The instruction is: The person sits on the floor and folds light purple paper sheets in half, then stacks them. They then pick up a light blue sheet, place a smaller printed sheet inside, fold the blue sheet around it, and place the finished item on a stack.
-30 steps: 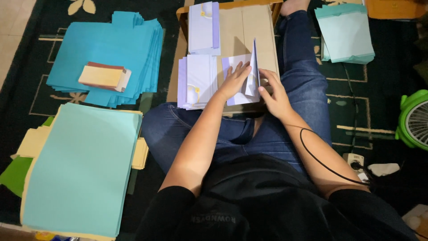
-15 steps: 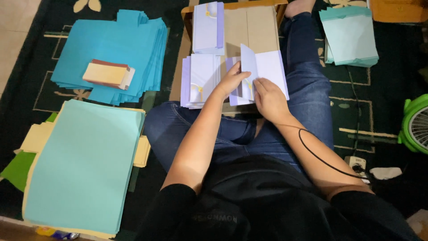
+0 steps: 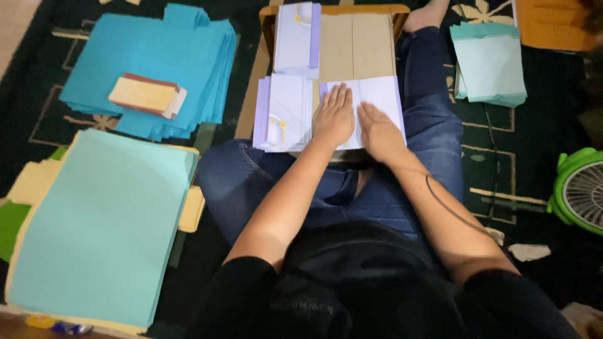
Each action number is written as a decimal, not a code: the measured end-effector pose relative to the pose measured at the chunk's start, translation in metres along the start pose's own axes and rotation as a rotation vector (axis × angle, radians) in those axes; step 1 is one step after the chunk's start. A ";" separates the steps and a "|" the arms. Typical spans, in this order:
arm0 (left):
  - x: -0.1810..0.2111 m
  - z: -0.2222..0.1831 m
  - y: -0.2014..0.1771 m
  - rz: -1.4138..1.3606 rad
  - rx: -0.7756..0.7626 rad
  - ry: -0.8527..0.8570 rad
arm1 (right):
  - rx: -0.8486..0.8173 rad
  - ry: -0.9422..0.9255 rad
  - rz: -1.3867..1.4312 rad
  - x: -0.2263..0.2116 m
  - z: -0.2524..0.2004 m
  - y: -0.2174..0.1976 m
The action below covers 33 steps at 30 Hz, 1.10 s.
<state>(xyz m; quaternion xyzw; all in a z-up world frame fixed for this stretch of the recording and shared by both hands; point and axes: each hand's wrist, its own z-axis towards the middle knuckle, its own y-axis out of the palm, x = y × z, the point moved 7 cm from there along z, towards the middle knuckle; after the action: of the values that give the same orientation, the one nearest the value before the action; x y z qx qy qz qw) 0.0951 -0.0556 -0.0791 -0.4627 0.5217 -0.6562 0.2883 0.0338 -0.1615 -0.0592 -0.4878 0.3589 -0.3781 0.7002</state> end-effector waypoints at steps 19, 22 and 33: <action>0.007 -0.014 -0.029 -0.006 -0.102 -0.083 | -0.207 0.078 0.008 0.036 0.031 0.030; 0.006 -0.009 -0.029 -0.016 -0.105 -0.078 | -0.186 0.071 -0.021 0.044 0.050 0.032; 0.017 -0.018 -0.037 0.039 -0.023 0.042 | -0.127 0.092 0.065 -0.006 -0.034 -0.013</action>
<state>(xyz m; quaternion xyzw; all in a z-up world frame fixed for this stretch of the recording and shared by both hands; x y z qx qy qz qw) 0.0759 -0.0518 -0.0395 -0.4419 0.5439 -0.6542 0.2847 -0.0006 -0.1731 -0.0553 -0.5015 0.4298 -0.3537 0.6623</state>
